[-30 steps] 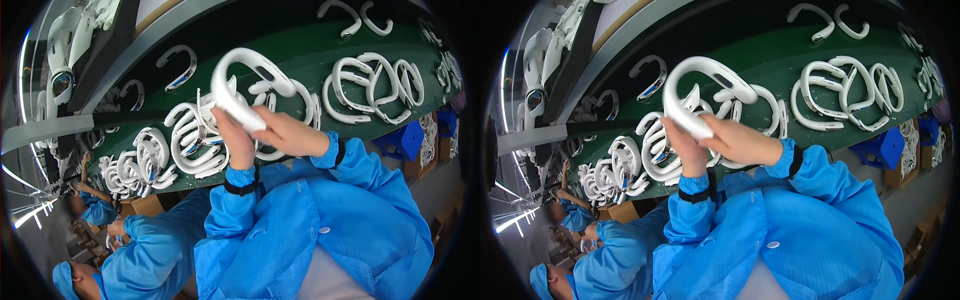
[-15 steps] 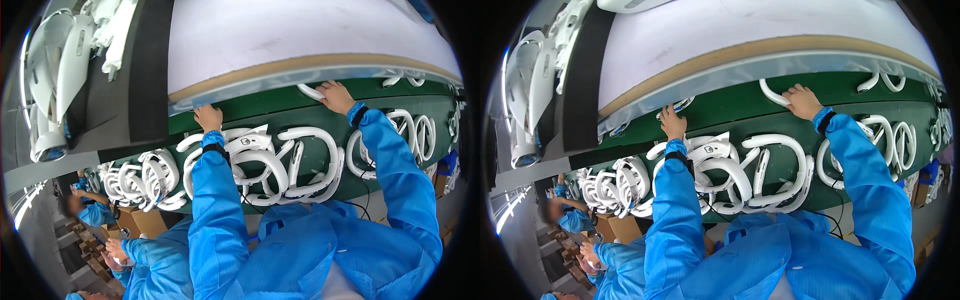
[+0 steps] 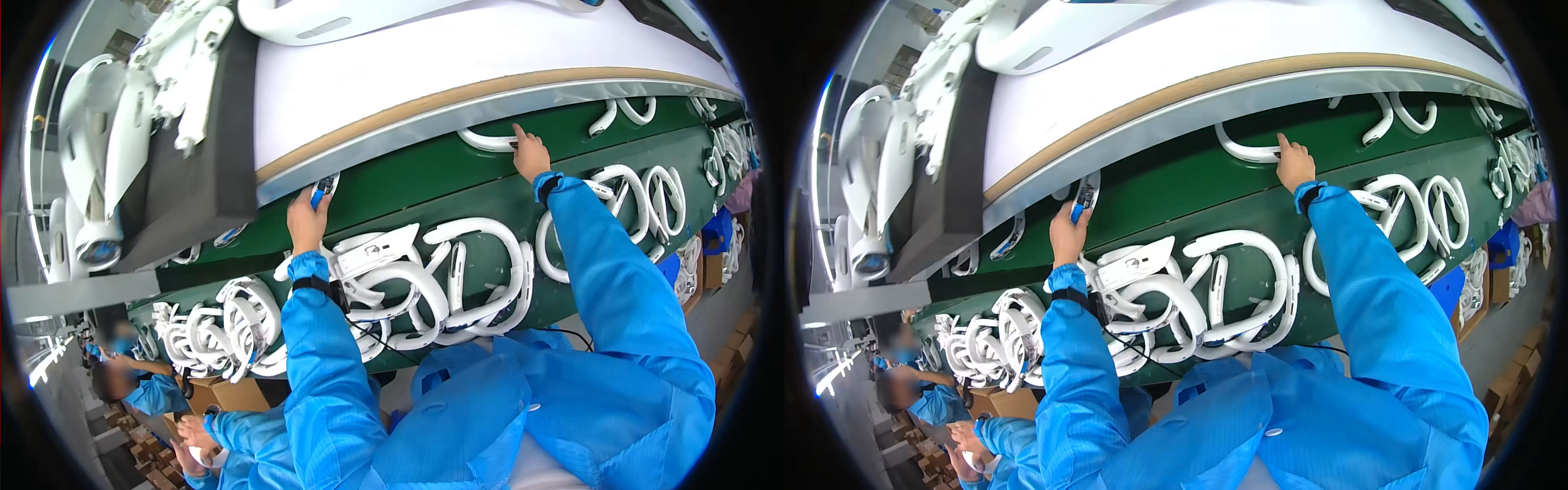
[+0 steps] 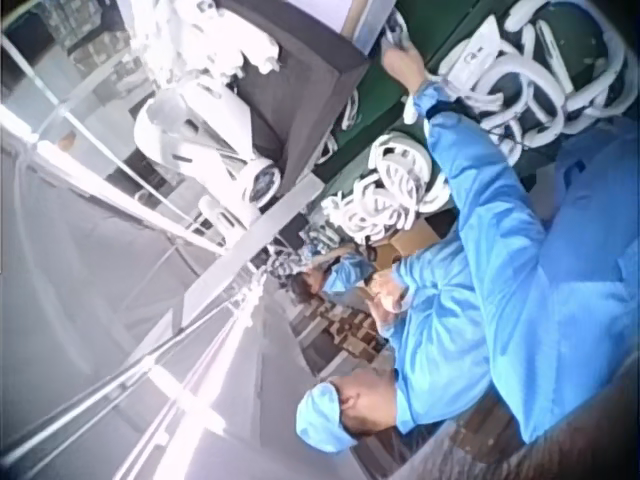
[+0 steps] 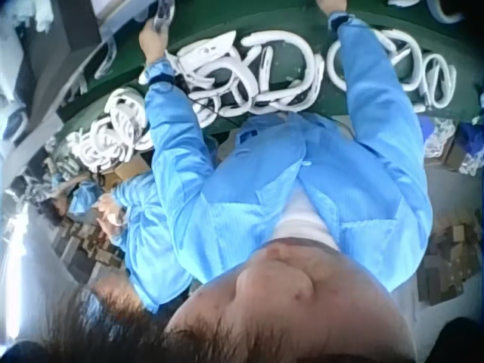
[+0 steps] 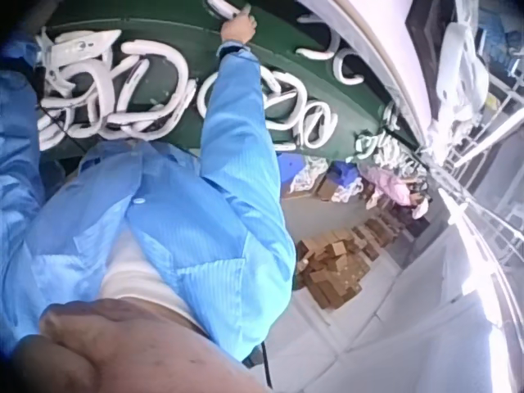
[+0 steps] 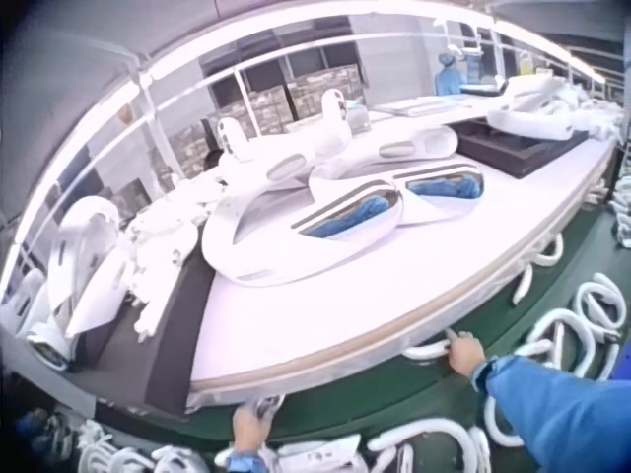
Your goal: Assembling the outer plastic casing and internal circuit components of white curved electronic devices on a factory line.
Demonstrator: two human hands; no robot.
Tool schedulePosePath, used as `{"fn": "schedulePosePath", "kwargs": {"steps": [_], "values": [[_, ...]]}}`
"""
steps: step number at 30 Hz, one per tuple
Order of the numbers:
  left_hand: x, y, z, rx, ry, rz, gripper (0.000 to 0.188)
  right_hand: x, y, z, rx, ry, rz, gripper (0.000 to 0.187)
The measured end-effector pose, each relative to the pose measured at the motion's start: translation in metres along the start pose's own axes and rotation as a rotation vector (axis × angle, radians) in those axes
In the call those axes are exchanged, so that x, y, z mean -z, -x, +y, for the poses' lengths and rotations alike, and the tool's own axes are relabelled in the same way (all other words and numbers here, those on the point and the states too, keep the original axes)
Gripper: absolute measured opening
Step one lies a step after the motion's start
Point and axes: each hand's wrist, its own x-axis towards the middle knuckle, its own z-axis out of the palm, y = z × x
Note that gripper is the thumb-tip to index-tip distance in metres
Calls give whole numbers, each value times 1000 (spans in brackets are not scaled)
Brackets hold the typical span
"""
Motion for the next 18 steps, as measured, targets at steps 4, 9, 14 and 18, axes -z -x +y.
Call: {"fn": "schedulePosePath", "kwargs": {"steps": [4,9,14,18], "values": [[60,38,56,70,402,77,22,41,21,-42,64,-580,-283,29],[113,101,151,172,1235,-79,25,138,101,-159,344,-1390,-477,24],[108,179,217,110,1264,-69,35,188,164,-196,316,-1779,-724,35],[104,219,226,90,1728,-334,68,215,207,-173,325,-1625,-789,31]]}}
